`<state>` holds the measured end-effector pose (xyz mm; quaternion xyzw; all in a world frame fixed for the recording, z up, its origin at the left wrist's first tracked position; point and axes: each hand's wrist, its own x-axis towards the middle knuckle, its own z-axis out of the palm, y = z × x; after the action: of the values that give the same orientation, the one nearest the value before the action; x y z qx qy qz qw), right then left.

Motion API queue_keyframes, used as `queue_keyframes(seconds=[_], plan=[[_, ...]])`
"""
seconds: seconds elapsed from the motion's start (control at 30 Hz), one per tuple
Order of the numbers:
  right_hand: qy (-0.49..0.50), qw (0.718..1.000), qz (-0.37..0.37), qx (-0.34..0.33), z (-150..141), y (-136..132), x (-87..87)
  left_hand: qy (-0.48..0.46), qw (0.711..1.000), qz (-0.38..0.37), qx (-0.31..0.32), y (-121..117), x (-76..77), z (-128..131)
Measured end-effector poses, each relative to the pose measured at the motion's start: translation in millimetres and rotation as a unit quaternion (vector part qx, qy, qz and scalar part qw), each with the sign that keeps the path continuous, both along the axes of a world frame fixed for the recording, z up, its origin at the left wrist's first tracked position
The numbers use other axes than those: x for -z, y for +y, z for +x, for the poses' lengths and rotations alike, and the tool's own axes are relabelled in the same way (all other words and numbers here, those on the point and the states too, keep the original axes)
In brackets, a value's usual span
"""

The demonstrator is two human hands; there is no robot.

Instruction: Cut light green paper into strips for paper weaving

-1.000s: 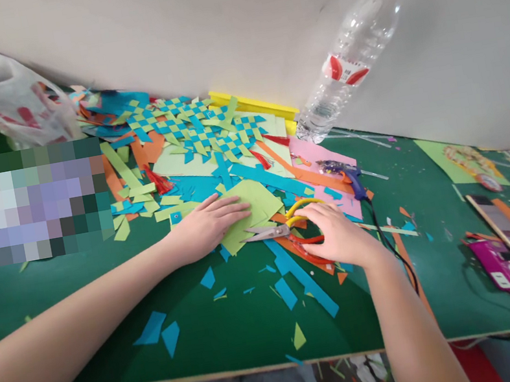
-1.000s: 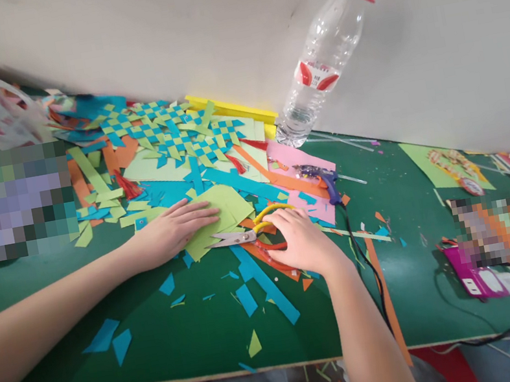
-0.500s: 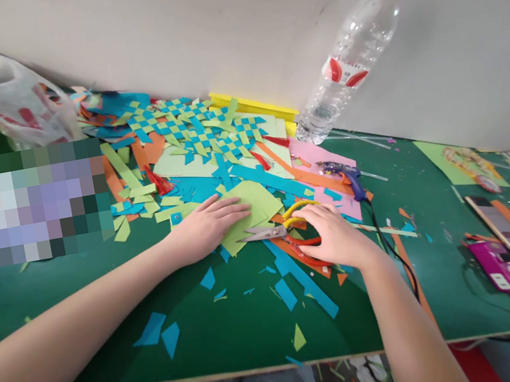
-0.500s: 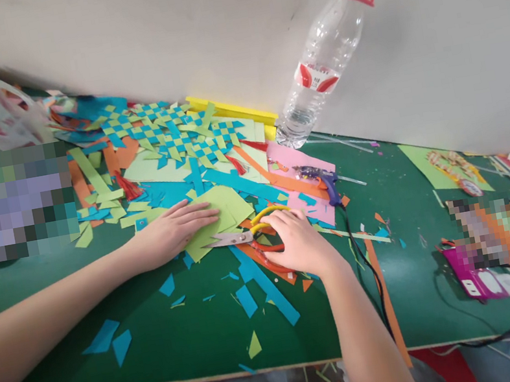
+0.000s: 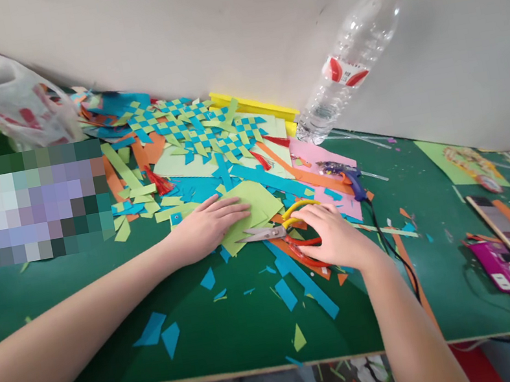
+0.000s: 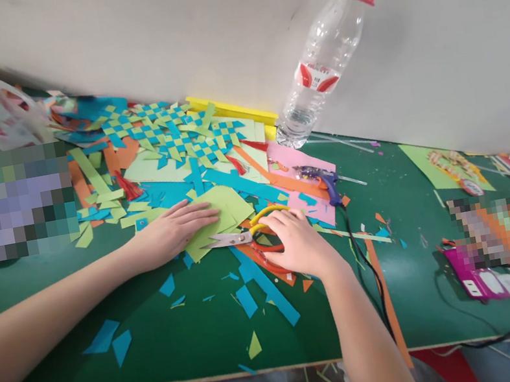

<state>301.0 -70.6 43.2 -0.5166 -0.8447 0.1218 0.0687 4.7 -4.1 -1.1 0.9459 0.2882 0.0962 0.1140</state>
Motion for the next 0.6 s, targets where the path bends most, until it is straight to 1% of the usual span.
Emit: queue_keyframes(seconds=[0.2,0.3,0.37,0.43,0.5,0.6], plan=[[0.001,1.0,0.003,0.006,-1.4,-1.1,-0.4,-0.001,1.0,-0.002,0.002,0.3,-0.1,-0.4],[0.004,1.0,-0.001,0.013,-1.1,-0.6,-1.0,-0.016,1.0,-0.015,-0.01,-0.3,-0.8,0.8],[0.01,1.0,0.0,0.012,0.2,-0.1,-2.5,-0.038,0.998,-0.03,-0.028,-0.7,-1.8,1.4],[0.02,1.0,0.009,0.007,2.2,0.4,-4.9,-0.071,0.993,-0.061,-0.065,-0.6,-2.9,1.1],[0.027,0.999,0.021,0.007,4.4,0.7,-7.3,-0.12,0.98,-0.112,-0.116,0.9,-3.5,-0.2],[0.026,0.999,0.026,0.014,6.5,1.0,-8.8,-0.24,0.935,-0.193,-0.175,5.5,-3.2,-3.3]])
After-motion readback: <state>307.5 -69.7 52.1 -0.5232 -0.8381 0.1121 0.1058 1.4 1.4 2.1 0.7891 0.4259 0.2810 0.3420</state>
